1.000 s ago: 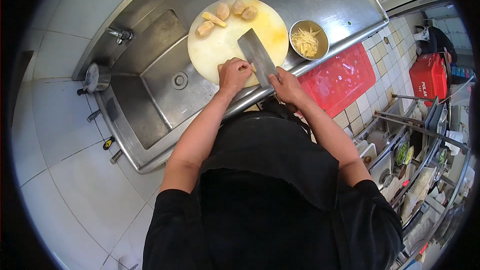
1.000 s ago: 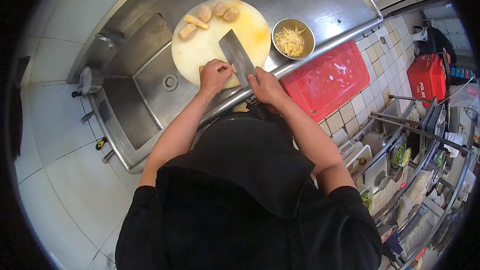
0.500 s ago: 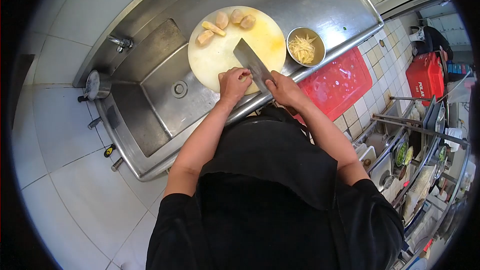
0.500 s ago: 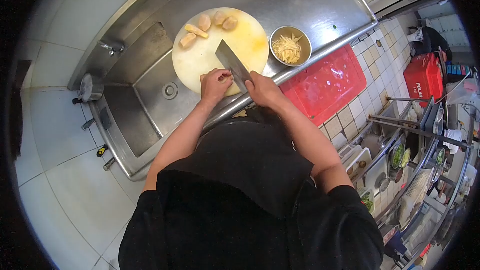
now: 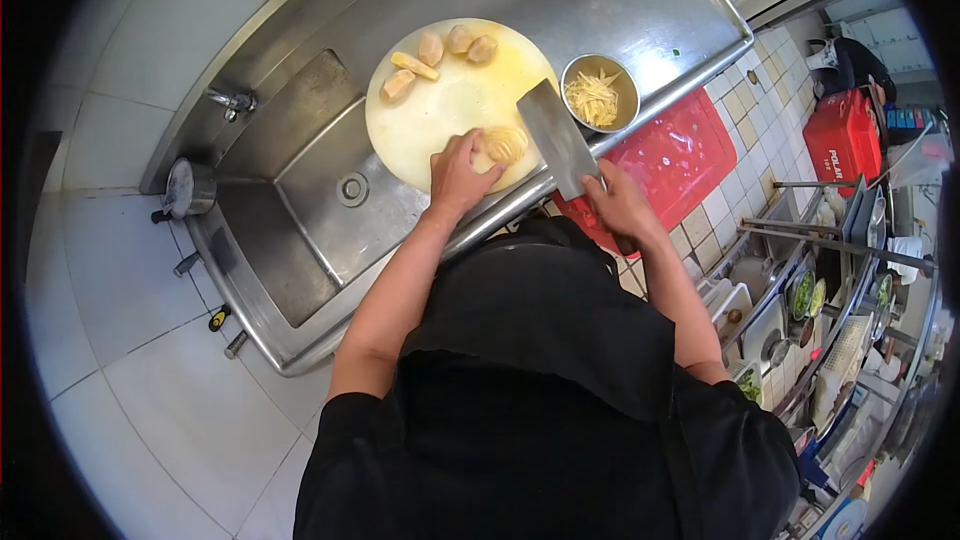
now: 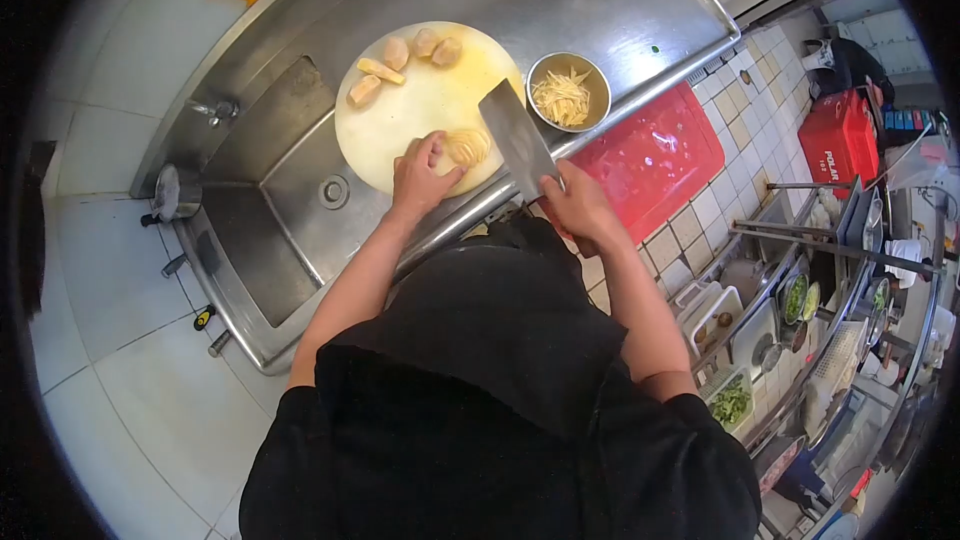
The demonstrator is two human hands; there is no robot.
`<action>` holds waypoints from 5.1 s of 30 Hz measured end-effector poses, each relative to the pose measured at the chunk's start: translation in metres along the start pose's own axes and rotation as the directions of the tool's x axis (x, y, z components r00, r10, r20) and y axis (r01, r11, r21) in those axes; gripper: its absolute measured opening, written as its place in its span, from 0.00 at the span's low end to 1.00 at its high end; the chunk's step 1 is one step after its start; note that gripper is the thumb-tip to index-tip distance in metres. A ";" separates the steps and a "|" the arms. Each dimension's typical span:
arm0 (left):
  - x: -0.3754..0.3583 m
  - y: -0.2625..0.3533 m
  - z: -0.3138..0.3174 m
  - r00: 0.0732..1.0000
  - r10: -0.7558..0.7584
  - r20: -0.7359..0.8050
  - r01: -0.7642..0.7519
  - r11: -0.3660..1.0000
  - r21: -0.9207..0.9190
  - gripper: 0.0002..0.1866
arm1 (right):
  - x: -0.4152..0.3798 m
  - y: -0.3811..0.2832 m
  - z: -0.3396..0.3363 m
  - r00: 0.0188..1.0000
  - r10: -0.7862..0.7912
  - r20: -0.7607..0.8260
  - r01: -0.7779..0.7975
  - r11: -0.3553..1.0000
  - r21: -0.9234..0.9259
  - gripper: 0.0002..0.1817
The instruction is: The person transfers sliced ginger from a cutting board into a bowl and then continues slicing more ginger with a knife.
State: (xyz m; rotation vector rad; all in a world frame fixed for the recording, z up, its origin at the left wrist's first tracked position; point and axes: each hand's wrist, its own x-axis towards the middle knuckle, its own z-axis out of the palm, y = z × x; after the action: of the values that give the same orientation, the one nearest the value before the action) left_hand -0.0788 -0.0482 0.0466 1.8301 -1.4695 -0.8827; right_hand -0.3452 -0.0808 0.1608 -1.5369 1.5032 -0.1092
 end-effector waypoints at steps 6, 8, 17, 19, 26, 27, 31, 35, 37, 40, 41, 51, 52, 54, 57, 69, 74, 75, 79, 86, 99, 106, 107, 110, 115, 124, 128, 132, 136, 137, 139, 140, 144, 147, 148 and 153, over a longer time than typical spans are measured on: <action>0.012 0.013 -0.004 0.999 0.037 0.029 -0.045 0.931 0.361 0.45 | -0.009 0.023 0.012 0.999 -0.030 -0.014 0.031 0.995 0.094 0.16; 0.013 0.007 -0.002 0.997 0.070 0.015 -0.071 0.929 0.363 0.44 | -0.012 0.027 0.010 0.999 -0.052 -0.009 0.052 0.995 0.091 0.15; 0.009 -0.001 0.004 0.997 0.062 -0.040 -0.056 0.990 0.131 0.34 | -0.008 0.060 0.014 0.970 -0.215 -0.109 0.218 0.976 0.012 0.16; 0.006 0.001 0.004 0.997 0.060 -0.050 -0.055 0.994 0.090 0.31 | -0.004 0.065 0.015 0.967 -0.227 -0.117 0.227 0.974 -0.015 0.16; 0.000 -0.009 0.013 0.985 0.119 -0.124 -0.107 0.989 0.103 0.21 | -0.001 0.059 0.012 0.989 -0.150 -0.016 0.151 0.988 0.024 0.17; -0.001 -0.007 0.013 0.984 0.114 -0.134 -0.104 0.992 0.078 0.20 | 0.000 0.058 0.012 0.988 -0.153 -0.016 0.154 0.988 0.026 0.17; -0.003 0.008 0.009 0.990 0.078 -0.114 -0.064 0.990 0.126 0.26 | -0.002 0.043 0.007 0.979 -0.192 -0.071 0.184 0.977 -0.109 0.15; 0.008 0.045 0.012 0.965 0.231 -0.123 -0.153 0.879 0.451 0.37 | 0.005 0.031 0.004 0.973 -0.223 -0.062 0.212 0.967 -0.140 0.15; 0.016 0.050 0.013 0.981 0.181 -0.075 -0.113 0.834 0.540 0.40 | 0.006 0.023 0.004 0.979 -0.200 -0.051 0.188 0.967 -0.171 0.15; 0.024 0.046 0.014 0.989 0.146 0.031 -0.141 0.843 0.518 0.38 | 0.009 0.023 0.003 0.981 -0.188 -0.040 0.176 0.963 -0.205 0.15; 0.023 0.043 0.014 0.990 0.135 0.040 -0.138 0.867 0.478 0.37 | 0.010 0.025 0.004 0.980 -0.194 -0.036 0.183 0.962 -0.204 0.15; 0.004 0.034 0.015 0.944 0.316 -0.099 -0.254 0.883 0.395 0.27 | -0.007 0.026 0.002 0.977 -0.212 -0.008 0.208 0.962 -0.180 0.13; 0.003 0.035 0.015 0.944 0.313 -0.101 -0.251 0.884 0.395 0.27 | -0.008 0.025 0.002 0.979 -0.205 -0.011 0.199 0.962 -0.188 0.13; 0.002 0.036 0.014 0.981 0.173 -0.085 -0.143 0.950 0.277 0.24 | -0.008 0.023 0.002 0.980 -0.200 -0.011 0.193 0.961 -0.200 0.13; 0.005 0.034 0.015 0.989 0.141 -0.045 -0.127 0.964 0.233 0.21 | -0.006 0.021 0.001 0.972 -0.235 0.020 0.233 0.943 -0.238 0.12; 0.015 0.071 0.013 0.998 -0.050 0.039 0.030 0.911 0.412 0.31 | -0.001 0.016 -0.013 0.971 -0.237 0.041 0.236 0.908 -0.346 0.12; 0.014 0.054 0.017 1.000 -0.001 0.014 -0.004 0.934 0.357 0.31 | 0.001 0.023 -0.011 0.972 -0.233 0.036 0.233 0.924 -0.304 0.13; 0.015 0.053 0.017 1.000 -0.001 0.009 -0.002 0.933 0.361 0.31 | 0.001 0.024 -0.011 0.972 -0.233 0.034 0.232 0.924 -0.303 0.13; 0.017 0.051 0.016 0.999 -0.008 0.031 -0.004 0.926 0.378 0.31 | 0.001 0.026 -0.010 0.966 -0.258 0.023 0.254 0.927 -0.274 0.13; 0.017 0.059 0.004 0.999 -0.008 0.036 -0.004 0.946 0.325 0.33 | 0.002 0.030 -0.010 0.965 -0.263 0.021 0.259 0.927 -0.272 0.13; 0.012 0.035 -0.003 0.994 0.016 0.110 -0.054 0.933 0.357 0.36 | 0.003 0.021 -0.008 0.970 -0.242 0.026 0.240 0.929 -0.282 0.13; -0.002 0.053 0.001 0.991 0.078 -0.112 -0.032 0.930 0.367 0.31 | -0.002 0.001 -0.010 0.964 -0.264 0.046 0.264 0.907 -0.329 0.12; -0.002 0.050 0.000 0.991 0.077 -0.113 -0.031 0.931 0.363 0.31 | -0.003 -0.004 -0.009 0.962 -0.266 0.056 0.268 0.893 -0.361 0.12; -0.004 0.034 -0.001 0.997 0.054 -0.056 -0.038 0.966 0.254 0.21 | 0.003 -0.016 -0.003 0.940 -0.332 0.080 0.333 0.838 -0.433 0.11; -0.003 0.024 0.008 0.992 0.101 -0.078 -0.079 0.966 0.248 0.12 | 0.031 -0.052 0.006 0.924 -0.335 0.184 0.380 0.753 -0.538 0.12; -0.004 0.026 0.006 0.993 0.085 -0.083 -0.072 0.986 0.149 0.11 | 0.016 -0.054 0.008 0.921 -0.274 0.276 0.389 0.674 -0.628 0.10; -0.004 0.024 0.007 0.992 0.083 -0.094 -0.071 0.989 0.127 0.11 | 0.014 -0.013 0.032 0.936 -0.289 0.199 0.350 0.734 -0.582 0.08; -0.003 0.024 0.005 0.993 0.096 -0.066 -0.084 0.981 0.174 0.11 | 0.033 -0.028 0.035 0.935 -0.304 0.184 0.353 0.738 -0.575 0.09; 0.001 0.025 0.003 0.995 0.076 -0.059 -0.065 0.984 0.168 0.12 | 0.045 -0.083 0.016 0.935 -0.213 0.283 0.346 0.717 -0.605 0.11; 0.000 0.025 0.003 0.995 0.078 -0.058 -0.068 0.983 0.169 0.12 | 0.028 -0.096 0.008 0.938 -0.158 0.309 0.322 0.729 -0.604 0.11; 0.002 0.026 0.002 0.996 0.079 -0.036 -0.072 0.983 0.166 0.10 | 0.012 -0.064 0.016 0.949 -0.186 0.254 0.306 0.739 -0.600 0.11; 0.003 0.027 0.002 0.996 0.076 -0.048 -0.067 0.985 0.159 0.10 | 0.010 -0.046 0.022 0.955 -0.211 0.207 0.294 0.749 -0.593 0.11; 0.001 0.028 0.000 0.996 0.072 -0.062 -0.063 0.988 0.139 0.11 | 0.018 -0.020 0.040 0.965 -0.180 0.188 0.257 0.772 -0.581 0.11; 0.000 0.027 0.000 0.996 0.087 -0.022 -0.082 0.983 0.162 0.11 | 0.042 -0.050 0.034 0.942 -0.290 0.167 0.333 0.755 -0.565 0.11; 0.004 0.027 -0.001 0.997 0.083 -0.007 -0.080 0.981 0.176 0.11 | 0.044 -0.070 0.025 0.942 -0.296 0.158 0.332 0.755 -0.565 0.11; 0.008 0.027 0.000 0.999 0.047 -0.009 -0.045 0.988 0.148 0.11 | 0.017 -0.053 0.026 0.941 -0.239 0.241 0.338 0.736 -0.587 0.11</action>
State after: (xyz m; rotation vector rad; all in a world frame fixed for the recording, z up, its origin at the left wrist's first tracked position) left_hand -0.0928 -0.0610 0.0676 1.8952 -1.6003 -0.7562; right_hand -0.2860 -0.0917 0.1720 -2.2557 1.2168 0.3608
